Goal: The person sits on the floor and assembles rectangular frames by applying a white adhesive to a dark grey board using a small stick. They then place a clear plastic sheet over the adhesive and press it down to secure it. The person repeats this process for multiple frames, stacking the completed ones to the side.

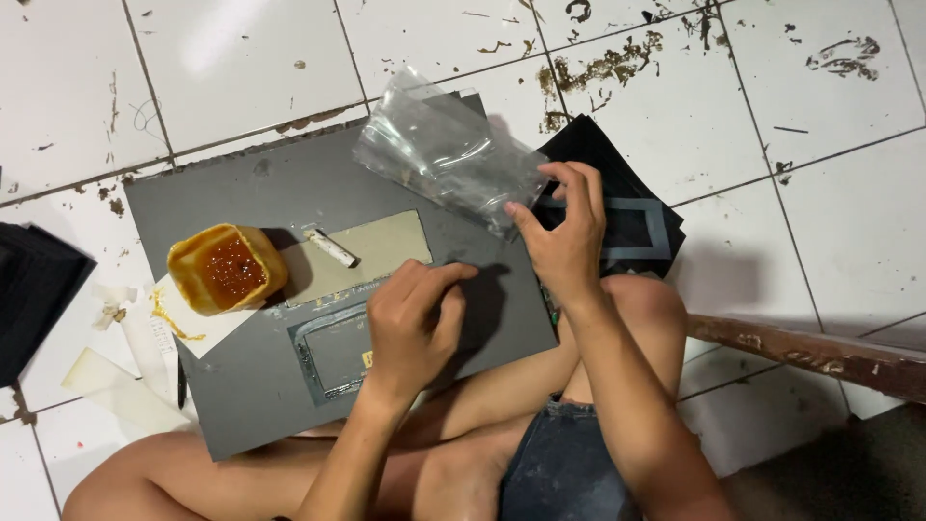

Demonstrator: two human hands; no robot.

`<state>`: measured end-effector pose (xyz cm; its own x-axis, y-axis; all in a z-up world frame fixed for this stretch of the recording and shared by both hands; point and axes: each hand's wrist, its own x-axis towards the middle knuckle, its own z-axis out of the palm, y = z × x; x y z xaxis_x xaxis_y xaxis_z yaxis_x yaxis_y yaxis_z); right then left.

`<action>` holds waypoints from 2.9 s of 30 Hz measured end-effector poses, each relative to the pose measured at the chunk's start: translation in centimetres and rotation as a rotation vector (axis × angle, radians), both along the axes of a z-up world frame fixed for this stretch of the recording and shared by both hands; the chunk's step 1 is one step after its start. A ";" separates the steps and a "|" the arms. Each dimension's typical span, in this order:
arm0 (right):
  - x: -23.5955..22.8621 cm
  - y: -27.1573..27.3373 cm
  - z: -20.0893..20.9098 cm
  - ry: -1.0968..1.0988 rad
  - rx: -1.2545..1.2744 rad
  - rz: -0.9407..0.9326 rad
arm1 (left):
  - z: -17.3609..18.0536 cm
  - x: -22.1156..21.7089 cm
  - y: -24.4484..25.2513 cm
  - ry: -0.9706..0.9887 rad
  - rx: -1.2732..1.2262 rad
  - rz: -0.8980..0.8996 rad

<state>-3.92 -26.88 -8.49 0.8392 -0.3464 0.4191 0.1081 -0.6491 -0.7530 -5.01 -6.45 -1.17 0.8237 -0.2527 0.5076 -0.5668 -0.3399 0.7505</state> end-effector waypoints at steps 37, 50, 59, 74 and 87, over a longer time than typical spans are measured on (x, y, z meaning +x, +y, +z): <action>-22.5 12.4 11.0 0.168 0.646 0.369 | 7.4 -18.7 7.7 0.590 -0.346 -0.142; -23.0 14.8 14.5 0.113 0.347 0.464 | 7.8 -18.8 8.6 0.727 -0.536 0.012; -23.3 14.4 14.1 0.128 0.390 0.512 | 8.6 -18.7 9.3 0.571 -0.439 -0.041; -22.0 13.7 12.6 0.286 0.456 0.279 | 7.9 -18.1 9.7 0.537 -0.113 -0.108; -12.6 5.4 9.9 0.148 0.700 -0.104 | 2.3 -14.8 16.9 0.557 -1.018 -0.094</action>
<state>-16.51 -21.44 1.39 0.8183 -0.5730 -0.0460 -0.0635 -0.0105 -0.9979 -19.80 10.44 1.15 0.9964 -0.0090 0.0846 -0.0631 0.5893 0.8055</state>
